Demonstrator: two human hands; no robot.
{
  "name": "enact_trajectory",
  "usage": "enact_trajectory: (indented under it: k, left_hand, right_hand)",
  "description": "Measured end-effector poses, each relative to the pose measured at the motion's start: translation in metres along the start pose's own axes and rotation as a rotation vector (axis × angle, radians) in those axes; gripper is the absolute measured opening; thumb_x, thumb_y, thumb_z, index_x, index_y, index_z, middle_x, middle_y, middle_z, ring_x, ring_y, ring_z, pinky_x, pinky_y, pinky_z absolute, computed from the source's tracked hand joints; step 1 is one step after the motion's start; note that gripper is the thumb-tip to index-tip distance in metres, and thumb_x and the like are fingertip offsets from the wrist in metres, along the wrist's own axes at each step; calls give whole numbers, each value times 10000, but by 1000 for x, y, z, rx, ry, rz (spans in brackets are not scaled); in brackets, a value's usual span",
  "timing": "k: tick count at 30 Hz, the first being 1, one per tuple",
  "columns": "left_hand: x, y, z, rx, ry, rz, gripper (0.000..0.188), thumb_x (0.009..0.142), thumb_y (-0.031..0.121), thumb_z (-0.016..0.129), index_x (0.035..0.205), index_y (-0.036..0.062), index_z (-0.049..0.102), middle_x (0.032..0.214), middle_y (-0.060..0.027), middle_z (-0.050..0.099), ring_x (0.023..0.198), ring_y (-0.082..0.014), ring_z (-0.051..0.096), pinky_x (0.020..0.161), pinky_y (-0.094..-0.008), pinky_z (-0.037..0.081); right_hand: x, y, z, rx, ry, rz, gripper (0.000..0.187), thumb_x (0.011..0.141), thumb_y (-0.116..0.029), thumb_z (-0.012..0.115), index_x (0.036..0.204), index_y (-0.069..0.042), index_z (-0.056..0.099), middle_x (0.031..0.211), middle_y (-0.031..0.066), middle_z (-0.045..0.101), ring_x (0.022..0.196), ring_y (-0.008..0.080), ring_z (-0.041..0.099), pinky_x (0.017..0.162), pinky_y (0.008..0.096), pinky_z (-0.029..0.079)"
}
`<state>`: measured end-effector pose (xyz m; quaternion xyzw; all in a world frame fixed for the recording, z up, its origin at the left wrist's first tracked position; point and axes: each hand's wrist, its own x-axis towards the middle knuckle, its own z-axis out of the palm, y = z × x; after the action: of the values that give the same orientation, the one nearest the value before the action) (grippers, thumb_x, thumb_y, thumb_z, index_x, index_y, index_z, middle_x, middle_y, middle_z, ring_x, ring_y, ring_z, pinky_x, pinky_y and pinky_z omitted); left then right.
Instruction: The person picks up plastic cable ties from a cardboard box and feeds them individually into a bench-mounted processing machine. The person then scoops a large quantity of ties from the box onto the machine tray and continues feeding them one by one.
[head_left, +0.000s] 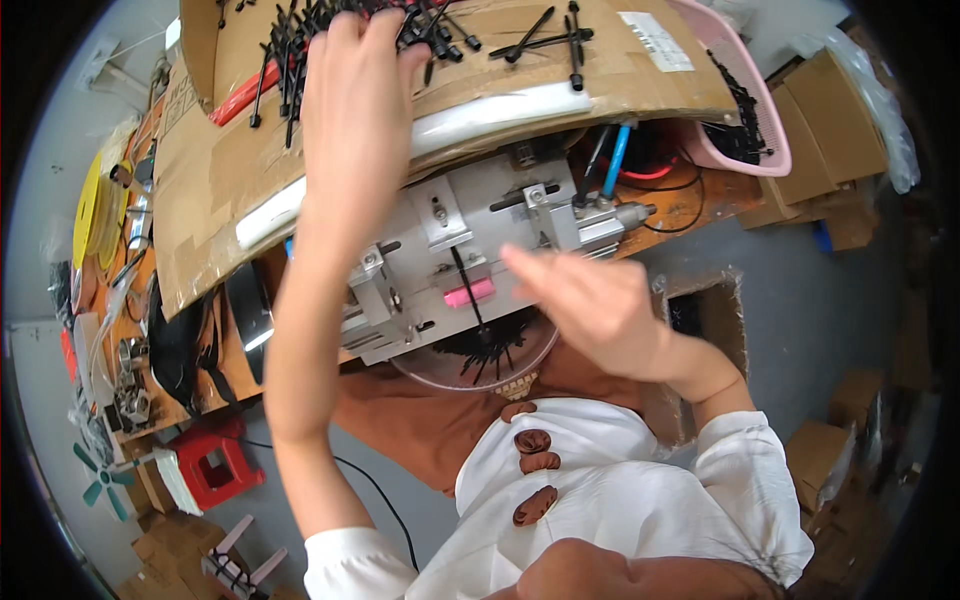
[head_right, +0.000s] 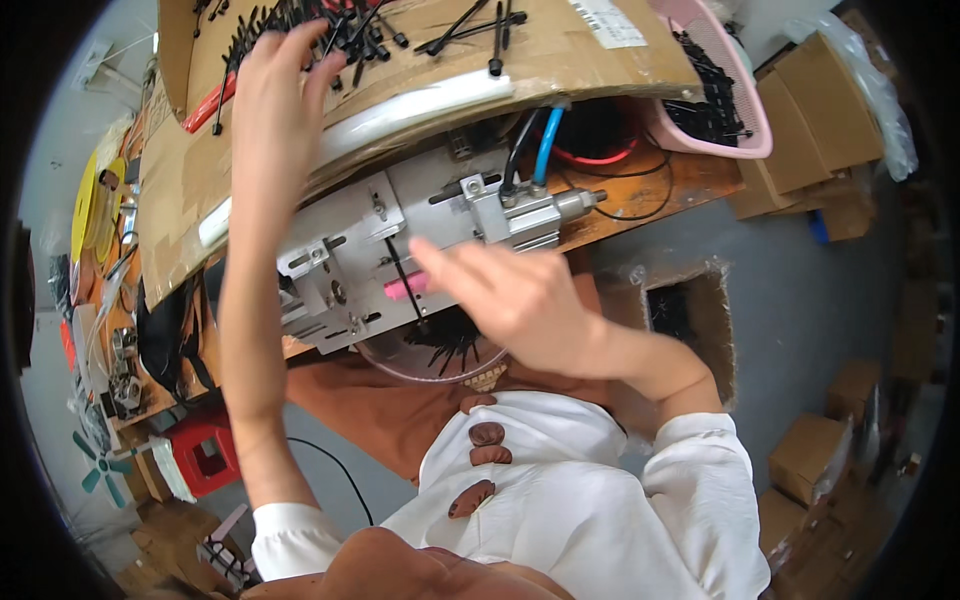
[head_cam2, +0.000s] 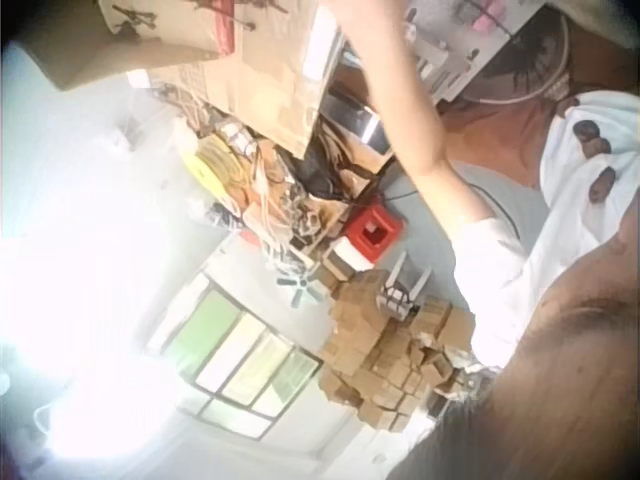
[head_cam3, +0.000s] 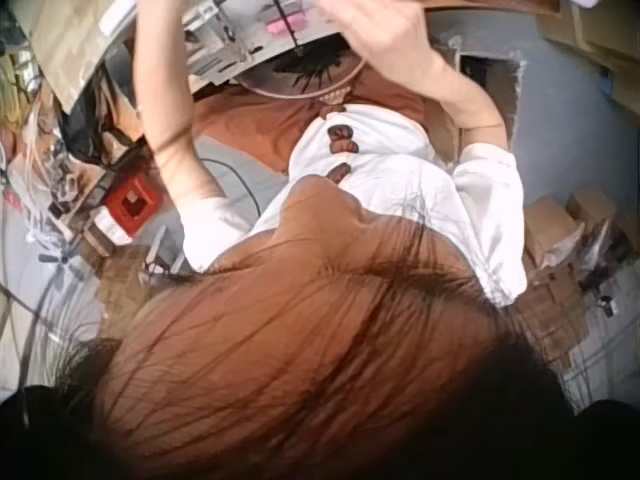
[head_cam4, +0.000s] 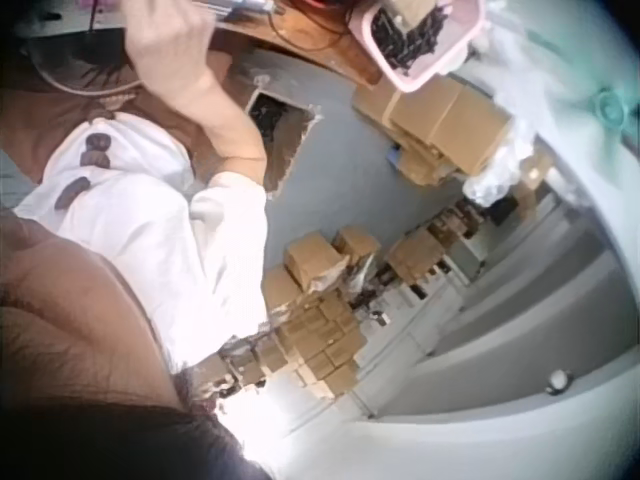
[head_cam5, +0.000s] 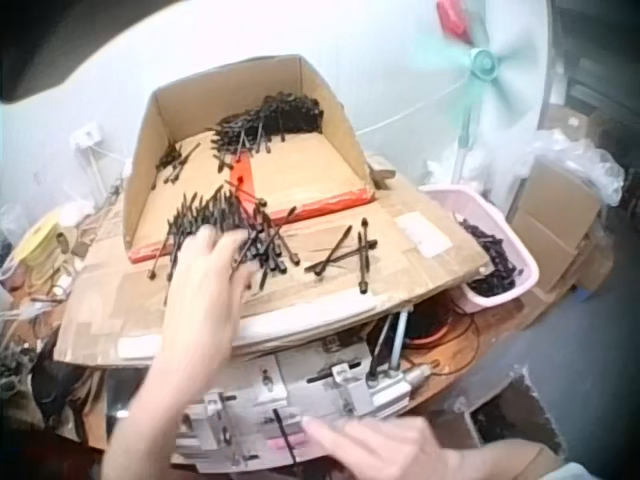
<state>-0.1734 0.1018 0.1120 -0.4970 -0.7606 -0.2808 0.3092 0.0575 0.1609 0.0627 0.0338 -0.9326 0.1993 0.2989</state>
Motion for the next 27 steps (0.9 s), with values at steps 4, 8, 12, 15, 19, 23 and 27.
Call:
enact_trajectory:
  k: [4,8,12,15,19,23,27]
  left_hand:
    - [47,-33,32,-7,-232,-2,157,818,82,623,945,-6,596,894,-185,587,877,-362,571,780,-414,454]
    - [33,-43,4,-117,-255,151,80,819,38,615,893,10,604,872,-115,620,805,-296,593,706,-368,460]
    - [-12,-40,-45,-242,-331,115,115,804,-45,603,905,10,606,877,-102,603,778,-246,592,710,-305,464]
    - [-37,-36,-66,-275,-436,-16,152,783,-74,623,914,0,615,884,-94,604,754,-208,590,710,-274,466]
    - [-50,-40,-80,-322,-395,-60,194,764,-48,675,941,18,627,933,-88,604,735,-179,606,671,-299,489]
    - [-66,-23,-99,-306,-105,-252,308,716,-61,716,1006,32,671,1025,-65,586,725,-122,586,669,-277,495]
    - [-117,21,-100,-154,44,-232,226,692,-83,713,890,23,682,1048,-112,589,829,-197,597,724,-300,492]
  right_hand:
    - [47,54,-28,-235,265,-55,274,794,74,596,1054,12,655,730,125,612,609,224,609,529,308,489]
    - [90,119,-61,-442,142,-143,266,810,-32,623,1056,-114,681,819,79,606,689,255,614,607,356,483]
    - [121,141,-53,-360,-216,-318,301,780,-106,657,1080,-129,663,883,57,609,733,269,620,636,355,475]
    - [146,135,-22,-368,-219,-396,273,825,-135,642,1091,-73,627,944,93,646,759,241,648,589,319,489]
    - [196,145,1,170,-80,-361,173,864,-145,656,925,10,704,777,75,694,647,104,600,601,246,485]
    - [206,92,-54,445,-140,365,262,886,-221,643,1004,9,684,869,118,701,787,166,663,610,233,501]
    - [179,88,-69,766,-8,275,439,911,-339,619,1133,39,589,993,197,670,952,212,662,645,266,567]
